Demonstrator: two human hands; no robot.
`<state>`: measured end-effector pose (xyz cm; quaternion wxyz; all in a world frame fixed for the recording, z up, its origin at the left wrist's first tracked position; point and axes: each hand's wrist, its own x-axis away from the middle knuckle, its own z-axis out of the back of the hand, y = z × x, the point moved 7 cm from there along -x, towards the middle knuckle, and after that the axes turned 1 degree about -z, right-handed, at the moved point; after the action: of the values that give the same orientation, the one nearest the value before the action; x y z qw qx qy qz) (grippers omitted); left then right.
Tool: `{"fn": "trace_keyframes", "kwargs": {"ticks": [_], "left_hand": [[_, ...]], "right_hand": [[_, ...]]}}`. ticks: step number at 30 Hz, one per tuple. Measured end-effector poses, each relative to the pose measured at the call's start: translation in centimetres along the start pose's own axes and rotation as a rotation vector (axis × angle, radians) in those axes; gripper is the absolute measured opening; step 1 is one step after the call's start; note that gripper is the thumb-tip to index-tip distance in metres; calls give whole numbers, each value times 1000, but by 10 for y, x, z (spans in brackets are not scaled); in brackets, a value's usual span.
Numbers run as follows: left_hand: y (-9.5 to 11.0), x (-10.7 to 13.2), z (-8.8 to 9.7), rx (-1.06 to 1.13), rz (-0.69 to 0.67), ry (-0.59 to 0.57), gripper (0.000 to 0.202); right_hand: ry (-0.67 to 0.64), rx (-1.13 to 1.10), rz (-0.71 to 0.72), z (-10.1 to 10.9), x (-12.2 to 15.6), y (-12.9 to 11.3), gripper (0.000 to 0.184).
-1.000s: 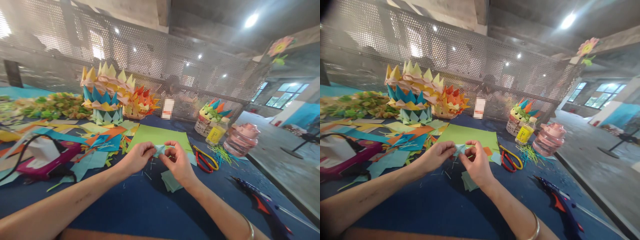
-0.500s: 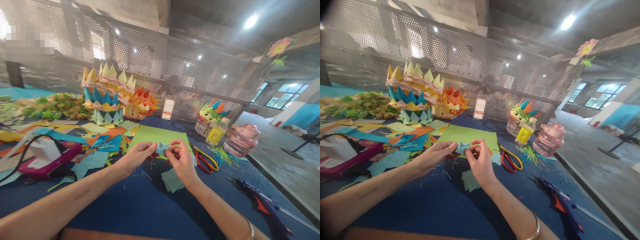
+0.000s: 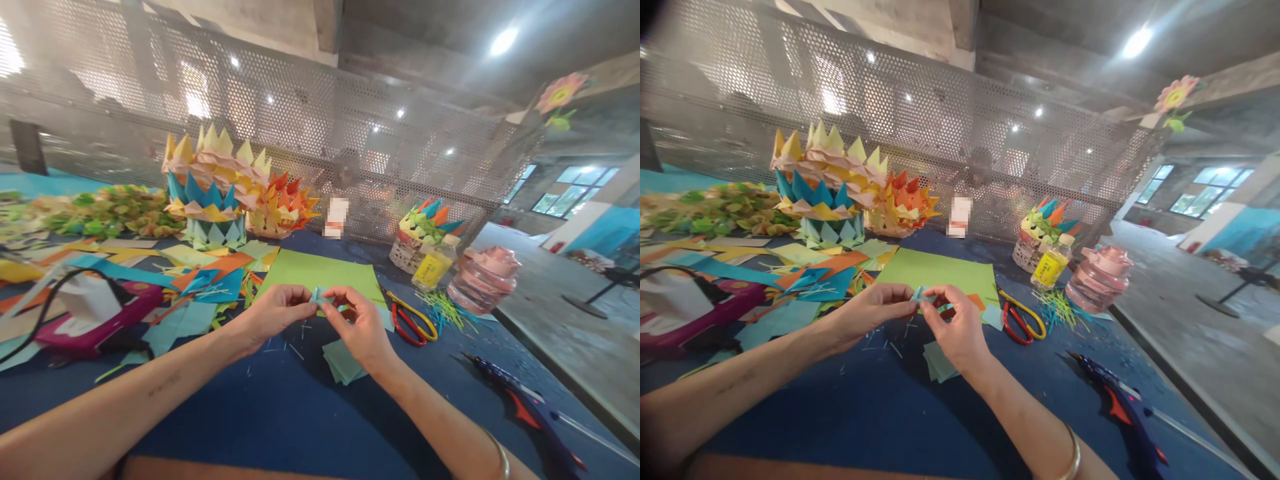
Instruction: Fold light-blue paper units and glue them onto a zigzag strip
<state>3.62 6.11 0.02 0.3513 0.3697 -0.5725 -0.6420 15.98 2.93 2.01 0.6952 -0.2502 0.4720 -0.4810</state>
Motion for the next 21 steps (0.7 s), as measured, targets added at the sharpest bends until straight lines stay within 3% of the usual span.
{"fn": "trace_keyframes", "kwargs": {"ticks": [7,14,21], "left_hand": [[-3,-2,0,-59,-41,1,22],[-8,-2,0,8,11,-18,24],[-9,-5,6,-41,-24,35,26]], "right_hand": [[1,38,4,1,-2,-3,13],[1,-2,-27,1,-2,0,5],[-12,29,11,0,-1,-4,10]]}}
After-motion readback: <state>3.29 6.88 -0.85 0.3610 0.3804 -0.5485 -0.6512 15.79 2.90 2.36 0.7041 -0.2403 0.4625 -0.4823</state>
